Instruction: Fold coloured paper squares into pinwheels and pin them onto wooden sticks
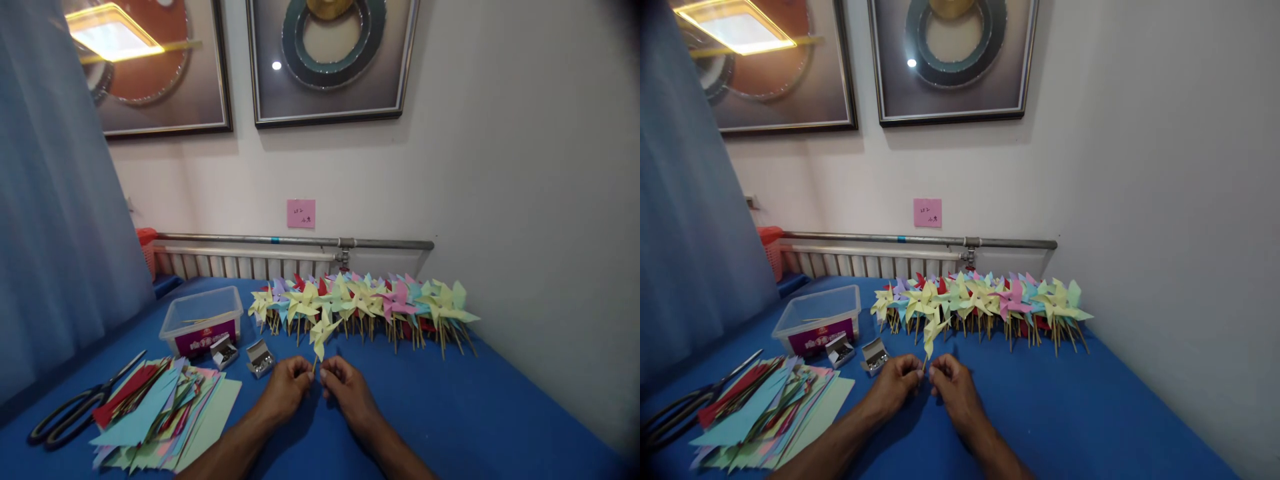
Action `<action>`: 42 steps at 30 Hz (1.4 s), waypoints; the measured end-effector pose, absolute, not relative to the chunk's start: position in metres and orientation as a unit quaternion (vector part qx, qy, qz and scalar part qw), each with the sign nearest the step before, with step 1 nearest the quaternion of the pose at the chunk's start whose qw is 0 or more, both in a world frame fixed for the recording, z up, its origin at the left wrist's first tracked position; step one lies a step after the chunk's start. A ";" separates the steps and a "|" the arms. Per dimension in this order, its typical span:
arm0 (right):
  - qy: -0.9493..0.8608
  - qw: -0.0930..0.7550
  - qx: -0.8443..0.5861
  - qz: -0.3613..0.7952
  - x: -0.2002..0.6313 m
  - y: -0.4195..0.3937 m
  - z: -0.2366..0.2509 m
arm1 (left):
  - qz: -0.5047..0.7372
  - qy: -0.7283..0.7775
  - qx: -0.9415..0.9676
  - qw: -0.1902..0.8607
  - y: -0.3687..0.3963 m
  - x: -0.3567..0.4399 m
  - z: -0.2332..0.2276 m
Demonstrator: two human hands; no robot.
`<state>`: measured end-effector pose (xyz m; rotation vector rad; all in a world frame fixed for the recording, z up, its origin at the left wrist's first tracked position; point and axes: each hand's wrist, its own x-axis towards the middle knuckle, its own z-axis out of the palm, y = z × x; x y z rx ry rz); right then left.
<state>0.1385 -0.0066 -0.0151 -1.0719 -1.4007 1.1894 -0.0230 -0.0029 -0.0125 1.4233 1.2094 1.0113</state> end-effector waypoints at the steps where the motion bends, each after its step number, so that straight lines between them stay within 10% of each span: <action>1: -0.576 0.489 -0.441 0.483 0.138 -0.007 -0.016 | 0.415 0.492 0.585 0.492 -0.004 -0.022 -0.012; 42: -0.563 0.502 -0.502 0.423 0.127 -0.005 -0.026 | 0.419 0.483 0.594 0.489 -0.005 -0.013 -0.026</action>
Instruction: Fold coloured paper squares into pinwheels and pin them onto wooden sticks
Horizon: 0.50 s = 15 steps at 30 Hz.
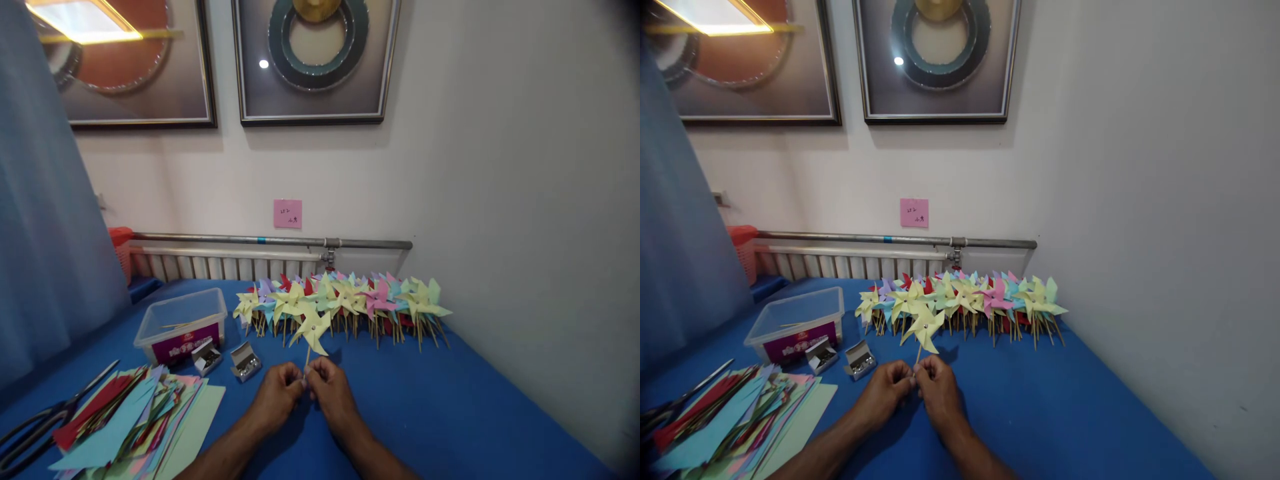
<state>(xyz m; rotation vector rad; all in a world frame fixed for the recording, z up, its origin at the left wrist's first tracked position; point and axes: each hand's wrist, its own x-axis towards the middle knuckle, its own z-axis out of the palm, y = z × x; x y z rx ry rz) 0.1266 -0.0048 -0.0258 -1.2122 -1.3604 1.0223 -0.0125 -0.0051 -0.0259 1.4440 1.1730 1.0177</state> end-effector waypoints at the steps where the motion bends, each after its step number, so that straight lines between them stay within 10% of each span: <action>1: -0.569 0.499 -0.499 0.422 0.126 -0.005 -0.026 | 0.418 0.485 0.595 0.485 -0.005 -0.013 -0.026; 15: -0.585 0.481 -0.492 0.429 0.127 -0.005 -0.030 | 0.424 0.504 0.601 0.453 -0.003 -0.015 -0.023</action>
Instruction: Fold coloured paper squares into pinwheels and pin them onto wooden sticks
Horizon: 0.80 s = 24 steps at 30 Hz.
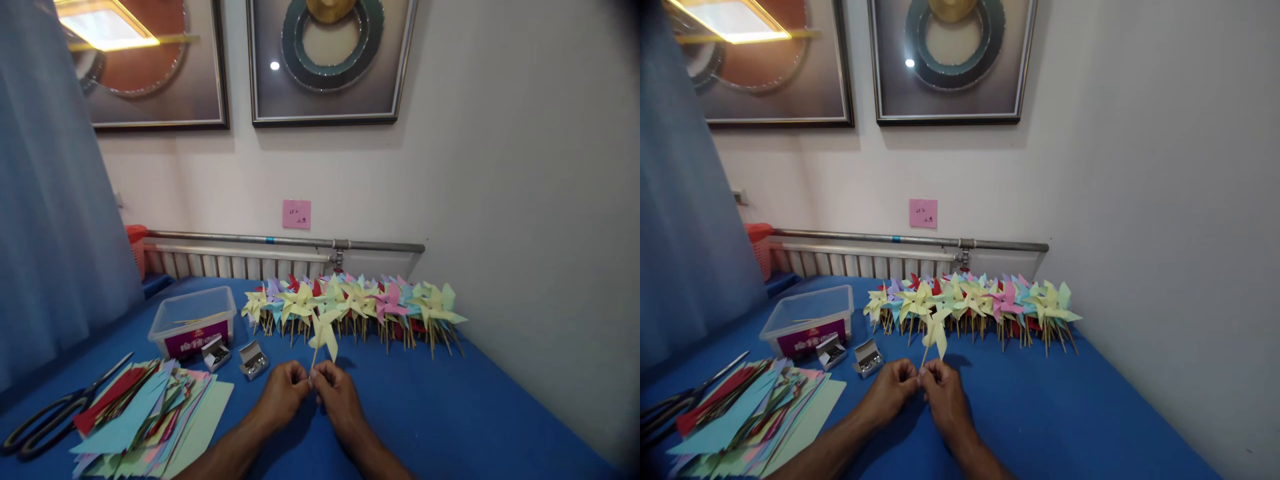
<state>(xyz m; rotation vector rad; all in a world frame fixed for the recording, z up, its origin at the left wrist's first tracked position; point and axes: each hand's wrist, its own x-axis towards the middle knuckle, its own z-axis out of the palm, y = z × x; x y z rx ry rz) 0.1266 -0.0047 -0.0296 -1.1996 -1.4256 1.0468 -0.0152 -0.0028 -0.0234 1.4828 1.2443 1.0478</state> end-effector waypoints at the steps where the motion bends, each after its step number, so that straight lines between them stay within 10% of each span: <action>1: -0.587 0.481 -0.492 0.427 0.127 -0.004 -0.030 | 0.419 0.502 0.599 0.462 -0.003 -0.015 -0.023; 24: -0.577 0.489 -0.522 0.395 0.126 -0.008 -0.024 | 0.392 0.515 0.672 0.361 -0.008 -0.016 -0.026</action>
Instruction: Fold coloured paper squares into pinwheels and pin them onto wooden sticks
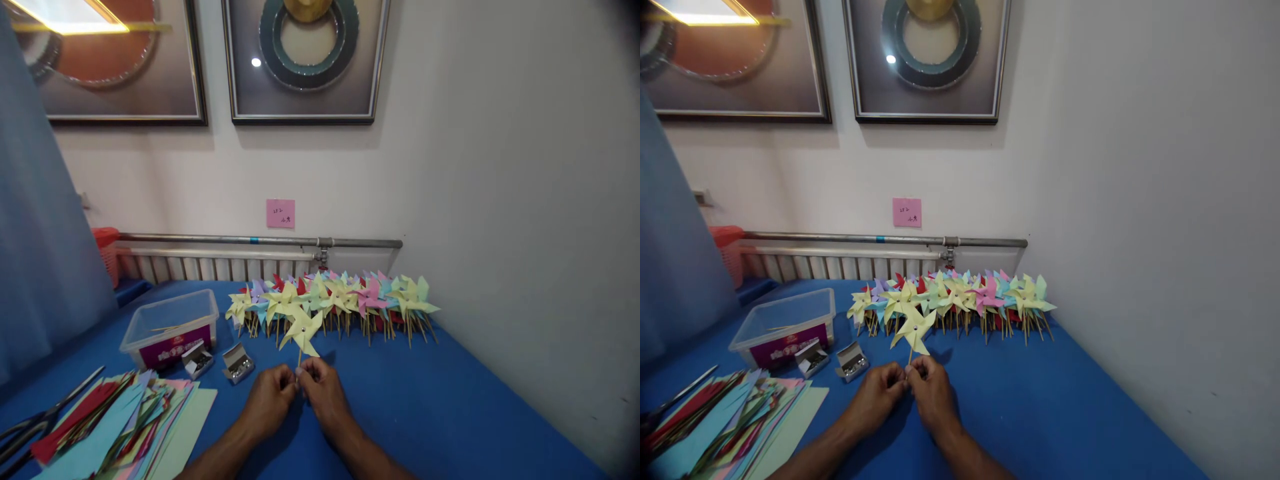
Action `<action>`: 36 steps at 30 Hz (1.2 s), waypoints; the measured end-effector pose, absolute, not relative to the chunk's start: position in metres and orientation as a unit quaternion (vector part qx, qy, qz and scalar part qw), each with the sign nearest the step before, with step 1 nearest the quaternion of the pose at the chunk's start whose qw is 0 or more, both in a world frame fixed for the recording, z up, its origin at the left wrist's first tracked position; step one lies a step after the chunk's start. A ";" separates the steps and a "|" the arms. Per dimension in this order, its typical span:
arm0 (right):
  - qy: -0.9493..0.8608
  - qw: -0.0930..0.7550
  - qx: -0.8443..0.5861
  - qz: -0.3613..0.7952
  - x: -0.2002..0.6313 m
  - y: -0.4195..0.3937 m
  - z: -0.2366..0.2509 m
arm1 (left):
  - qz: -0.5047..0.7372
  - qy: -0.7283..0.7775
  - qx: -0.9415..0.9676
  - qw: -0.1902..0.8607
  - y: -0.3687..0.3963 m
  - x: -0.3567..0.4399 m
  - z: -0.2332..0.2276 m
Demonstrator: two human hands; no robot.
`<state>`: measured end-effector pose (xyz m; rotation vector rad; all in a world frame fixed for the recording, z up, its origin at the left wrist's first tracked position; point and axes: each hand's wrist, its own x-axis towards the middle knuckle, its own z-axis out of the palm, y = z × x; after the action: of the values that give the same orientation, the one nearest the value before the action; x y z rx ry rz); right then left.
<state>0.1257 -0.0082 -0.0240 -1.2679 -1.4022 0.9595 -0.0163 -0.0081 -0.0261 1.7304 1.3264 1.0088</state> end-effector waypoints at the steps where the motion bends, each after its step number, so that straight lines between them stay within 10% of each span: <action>1: -0.575 0.486 -0.526 0.395 0.126 -0.008 -0.024 | 0.396 0.519 0.669 0.355 -0.008 -0.016 -0.026; 36: -0.638 0.443 -0.495 0.389 0.121 -0.011 -0.024 | 0.418 0.643 0.622 0.158 0.022 -0.068 0.015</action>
<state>0.1215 -0.0112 -0.0241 -1.2291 -1.5826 0.9657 -0.0685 0.0222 0.0154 1.7796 1.8393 1.1950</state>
